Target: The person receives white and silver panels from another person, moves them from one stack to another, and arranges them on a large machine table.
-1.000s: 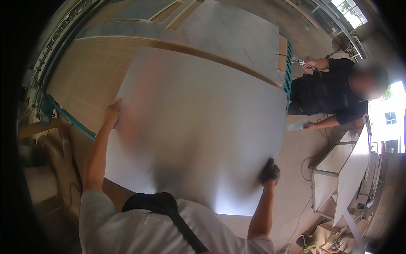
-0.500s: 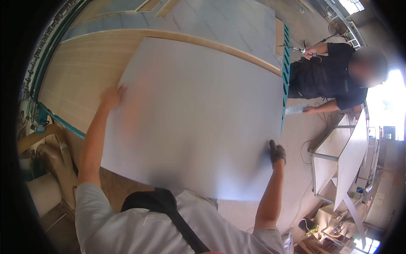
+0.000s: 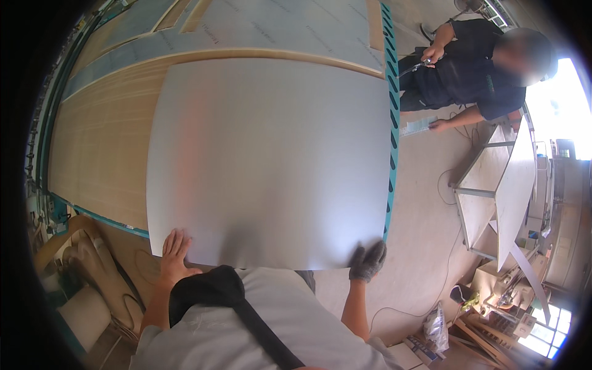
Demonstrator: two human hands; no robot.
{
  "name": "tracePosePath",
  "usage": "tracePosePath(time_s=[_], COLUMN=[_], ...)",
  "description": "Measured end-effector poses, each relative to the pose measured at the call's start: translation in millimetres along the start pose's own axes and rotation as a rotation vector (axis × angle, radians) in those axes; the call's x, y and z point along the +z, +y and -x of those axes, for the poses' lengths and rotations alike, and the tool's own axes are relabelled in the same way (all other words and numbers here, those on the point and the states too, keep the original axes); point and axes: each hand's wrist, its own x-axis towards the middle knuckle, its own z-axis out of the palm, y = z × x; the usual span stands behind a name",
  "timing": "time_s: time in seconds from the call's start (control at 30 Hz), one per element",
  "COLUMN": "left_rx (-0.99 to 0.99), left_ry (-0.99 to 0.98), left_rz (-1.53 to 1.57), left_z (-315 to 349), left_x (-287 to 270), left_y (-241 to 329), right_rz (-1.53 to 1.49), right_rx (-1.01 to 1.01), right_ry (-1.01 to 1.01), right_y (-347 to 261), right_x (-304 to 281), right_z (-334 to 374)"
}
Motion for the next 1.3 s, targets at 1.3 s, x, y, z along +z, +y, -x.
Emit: tracePosePath(time_s=[1.3], left_rx=[0.198], left_ry=[0.080], left_rz=[-0.055], left_z=[-65], left_x=[-2], left_y=[-17], right_rz=[-1.165], right_rx=[0.582], right_ry=[0.324], right_y=[117], right_x=[-6], right_z=[-5])
